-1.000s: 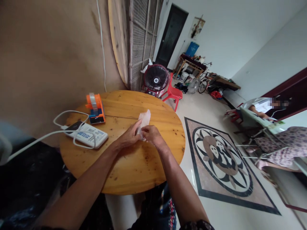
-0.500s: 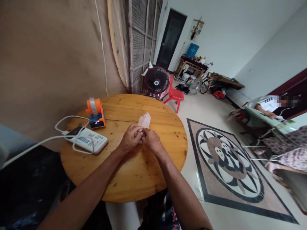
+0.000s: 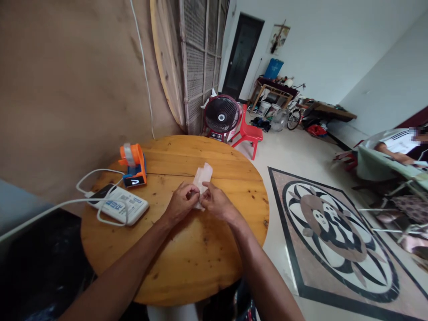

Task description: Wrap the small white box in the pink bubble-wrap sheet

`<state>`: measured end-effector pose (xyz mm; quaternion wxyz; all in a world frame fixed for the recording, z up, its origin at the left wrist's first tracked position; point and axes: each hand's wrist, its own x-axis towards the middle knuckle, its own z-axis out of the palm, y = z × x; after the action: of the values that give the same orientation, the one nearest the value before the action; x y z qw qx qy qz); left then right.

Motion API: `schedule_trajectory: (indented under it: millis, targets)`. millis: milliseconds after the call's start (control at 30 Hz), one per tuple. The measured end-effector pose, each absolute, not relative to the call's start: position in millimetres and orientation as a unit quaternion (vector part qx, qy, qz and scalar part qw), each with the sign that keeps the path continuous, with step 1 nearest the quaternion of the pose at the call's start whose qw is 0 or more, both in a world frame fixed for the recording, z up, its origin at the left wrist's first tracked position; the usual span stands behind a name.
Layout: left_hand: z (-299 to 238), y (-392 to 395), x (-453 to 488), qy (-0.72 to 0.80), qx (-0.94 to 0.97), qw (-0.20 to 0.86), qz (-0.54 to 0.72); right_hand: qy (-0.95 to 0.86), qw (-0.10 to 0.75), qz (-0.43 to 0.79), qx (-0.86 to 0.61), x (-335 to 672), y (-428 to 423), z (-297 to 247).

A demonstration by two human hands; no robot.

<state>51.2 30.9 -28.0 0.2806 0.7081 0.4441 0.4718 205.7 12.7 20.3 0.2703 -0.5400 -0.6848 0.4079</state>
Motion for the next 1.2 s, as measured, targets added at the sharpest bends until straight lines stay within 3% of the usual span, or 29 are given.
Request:
schedule_trajectory:
  millis: [100,267,433,1000,1200]
  targets:
    - [-28,31,53,0.445,0.713,0.264,0.474,-0.624,0.334,0.468,-0.529,222,27,22]
    - [-26,29,54,0.446,0.717,0.250,0.473,-0.596,0.430,0.359,-0.576,247,87,27]
    - [-26,30,54,0.448,0.723,0.244,0.465,-0.577,0.446,0.427,-0.535,250,155,13]
    - [-25,30,54,0.451,0.731,0.230,0.458,-0.675,0.276,0.487,-0.481,246,171,34]
    - [-23,29,54,0.452,0.734,0.239,0.448,-0.760,0.170,0.390,-0.492,240,168,38]
